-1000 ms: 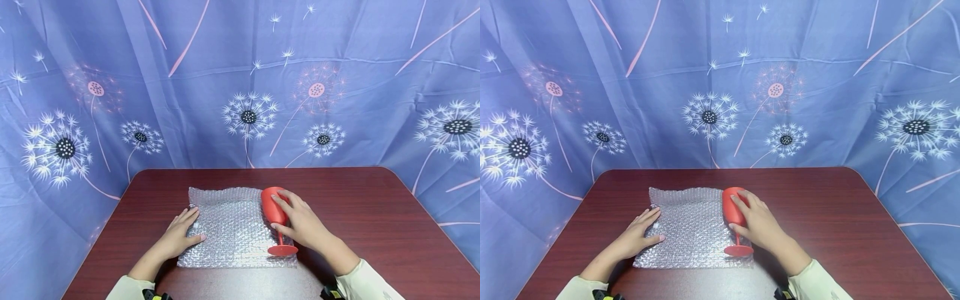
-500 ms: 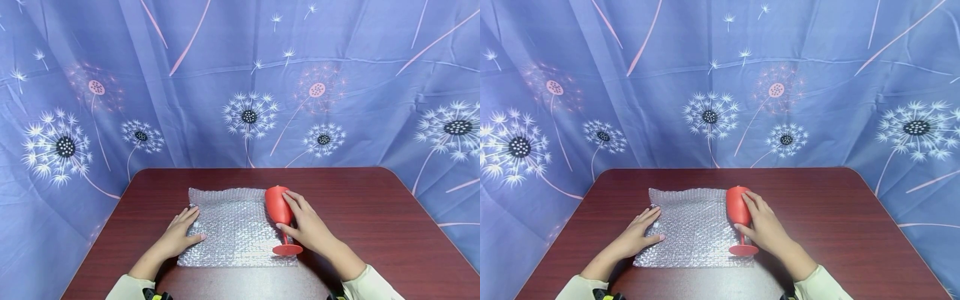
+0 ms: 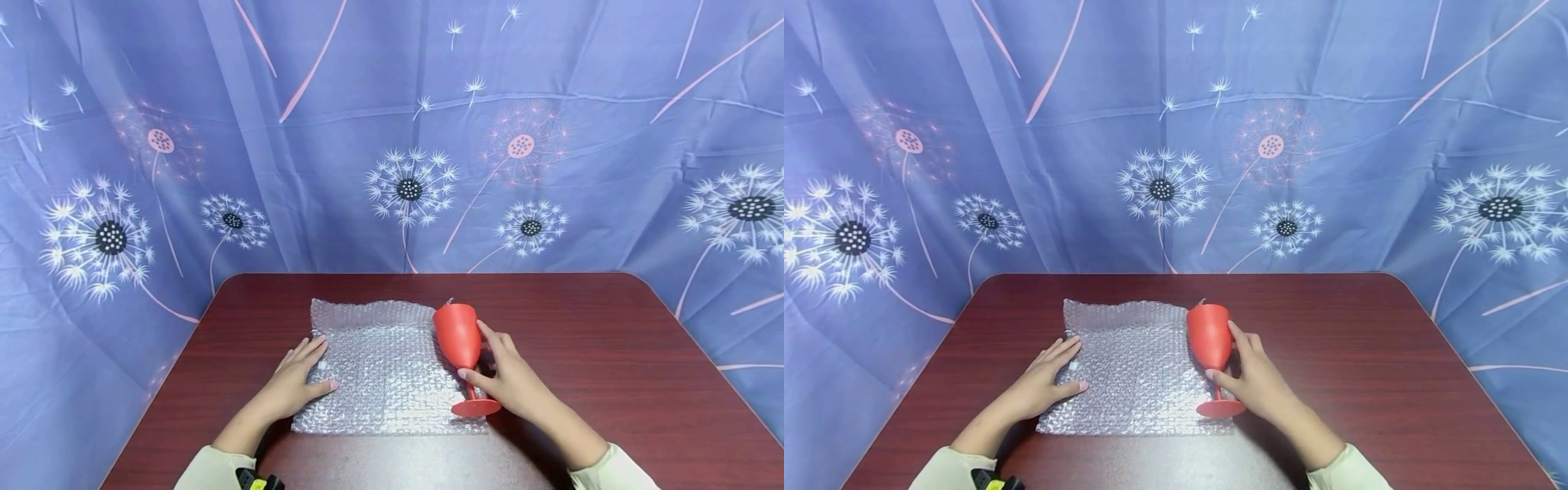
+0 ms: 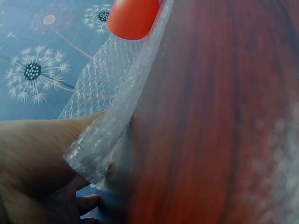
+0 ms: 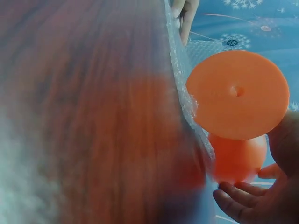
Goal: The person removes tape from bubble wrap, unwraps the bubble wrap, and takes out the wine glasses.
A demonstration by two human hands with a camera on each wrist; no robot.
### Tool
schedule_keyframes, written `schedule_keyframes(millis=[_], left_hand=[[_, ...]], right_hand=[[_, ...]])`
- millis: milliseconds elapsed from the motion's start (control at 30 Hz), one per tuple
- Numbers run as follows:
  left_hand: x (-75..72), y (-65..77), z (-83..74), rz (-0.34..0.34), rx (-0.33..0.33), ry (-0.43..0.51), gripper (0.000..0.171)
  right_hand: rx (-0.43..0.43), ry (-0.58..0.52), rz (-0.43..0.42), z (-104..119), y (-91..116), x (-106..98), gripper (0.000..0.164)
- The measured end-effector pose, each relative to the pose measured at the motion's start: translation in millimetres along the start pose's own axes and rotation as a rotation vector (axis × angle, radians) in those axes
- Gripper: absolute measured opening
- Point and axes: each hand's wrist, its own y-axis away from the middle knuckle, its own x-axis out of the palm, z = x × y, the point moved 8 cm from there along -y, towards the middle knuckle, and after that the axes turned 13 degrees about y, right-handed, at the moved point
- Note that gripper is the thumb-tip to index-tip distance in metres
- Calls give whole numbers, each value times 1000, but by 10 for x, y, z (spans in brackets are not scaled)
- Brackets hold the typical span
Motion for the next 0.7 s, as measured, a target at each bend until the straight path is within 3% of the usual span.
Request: schedule_keyframes(millis=[300,467,700], left_hand=[[-2,3,-6,1,-6,2,83],[7,-1,7,6,-12,1,83],[16,-15,28,13,-22,11,84]], right_hand=[[76,-422,212,-92,32,138,101],[128,-550,230,-109,41,157,96],[140,-635,203,-124,28,145,91]])
